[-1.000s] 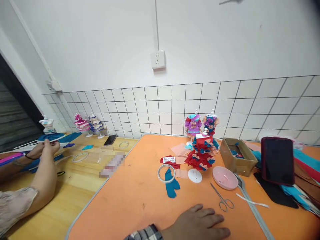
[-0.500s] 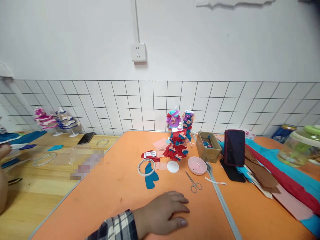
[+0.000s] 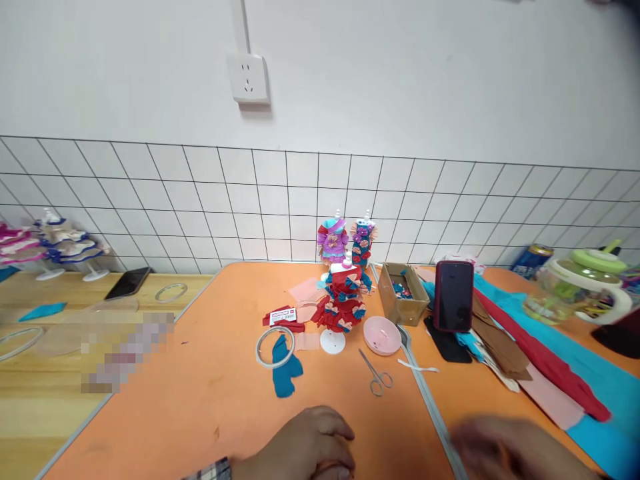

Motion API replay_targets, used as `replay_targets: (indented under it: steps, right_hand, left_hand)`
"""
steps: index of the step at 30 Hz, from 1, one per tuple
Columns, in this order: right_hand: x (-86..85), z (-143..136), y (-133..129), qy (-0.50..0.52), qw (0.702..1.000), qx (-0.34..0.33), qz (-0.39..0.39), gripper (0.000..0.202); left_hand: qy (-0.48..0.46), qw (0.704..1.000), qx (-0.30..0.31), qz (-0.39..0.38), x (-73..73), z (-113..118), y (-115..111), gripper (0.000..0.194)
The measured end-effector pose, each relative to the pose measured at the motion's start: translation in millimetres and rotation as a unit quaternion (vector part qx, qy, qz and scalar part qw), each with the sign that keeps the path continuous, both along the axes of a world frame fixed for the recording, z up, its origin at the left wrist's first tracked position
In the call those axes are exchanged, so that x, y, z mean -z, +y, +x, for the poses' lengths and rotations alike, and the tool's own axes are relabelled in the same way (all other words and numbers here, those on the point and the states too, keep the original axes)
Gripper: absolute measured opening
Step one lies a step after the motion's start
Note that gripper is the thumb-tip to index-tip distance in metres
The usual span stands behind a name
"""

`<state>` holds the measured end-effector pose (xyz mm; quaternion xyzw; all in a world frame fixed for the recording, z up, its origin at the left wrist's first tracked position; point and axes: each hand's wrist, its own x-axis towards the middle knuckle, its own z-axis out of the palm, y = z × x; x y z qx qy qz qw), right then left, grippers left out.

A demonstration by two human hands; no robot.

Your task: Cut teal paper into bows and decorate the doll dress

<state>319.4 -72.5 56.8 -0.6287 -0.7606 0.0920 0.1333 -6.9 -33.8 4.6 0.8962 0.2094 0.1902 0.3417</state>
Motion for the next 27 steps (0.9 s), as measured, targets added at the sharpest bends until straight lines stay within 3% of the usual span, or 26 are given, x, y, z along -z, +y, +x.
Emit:
replay_targets:
  steps: [3,5,8,11,13,16,20,22,27]
  right_hand:
    - [-8.7,-28.3,63.2,-0.017,0.999,-0.045,-0.025,0.028]
    - [-10.4,-49.6,103.6,-0.087,0.993,-0.063,-0.054,0.030]
    - [-5.7,-71.6,140.3,-0.159,0.981,-0.053,-0.099,0.026]
    - [3.2,-77.5,150.7,-0.180,0.977,-0.043,-0.106,0.023]
    - [8.8,-76.3,152.5,-0.185,0.977,-0.040,-0.102,0.023]
    - [16.7,-73.0,156.8,-0.181,0.978,-0.042,-0.100,0.021]
    - [24.0,-66.9,162.6,-0.140,0.985,-0.057,-0.088,0.016]
    - [21.6,-62.2,163.3,-0.112,0.989,-0.060,-0.072,0.013]
    - [-12.2,-52.2,152.6,-0.036,0.998,-0.046,0.020,0.018]
  left_hand:
    - [-0.053,0.995,-0.015,-0.086,2.7,-5.4,5.8,0.034]
    - [-0.067,0.987,-0.061,-0.130,3.4,-9.6,9.4,0.038]
    - [-0.063,0.983,-0.090,-0.148,3.1,-12.6,10.6,0.043]
    - [-0.056,0.986,-0.074,-0.142,4.0,-12.8,6.5,0.041]
    - [-0.065,0.984,-0.097,-0.133,6.6,-14.1,4.3,0.039]
    - [-0.099,0.966,-0.223,-0.089,12.1,-18.0,11.2,0.037]
    - [-0.180,0.879,-0.434,-0.087,18.8,-12.6,45.9,0.032]
    - [-0.201,0.849,-0.479,-0.096,23.4,-0.5,66.9,0.042]
    - [-0.175,0.864,-0.462,-0.093,33.3,36.2,97.1,0.033]
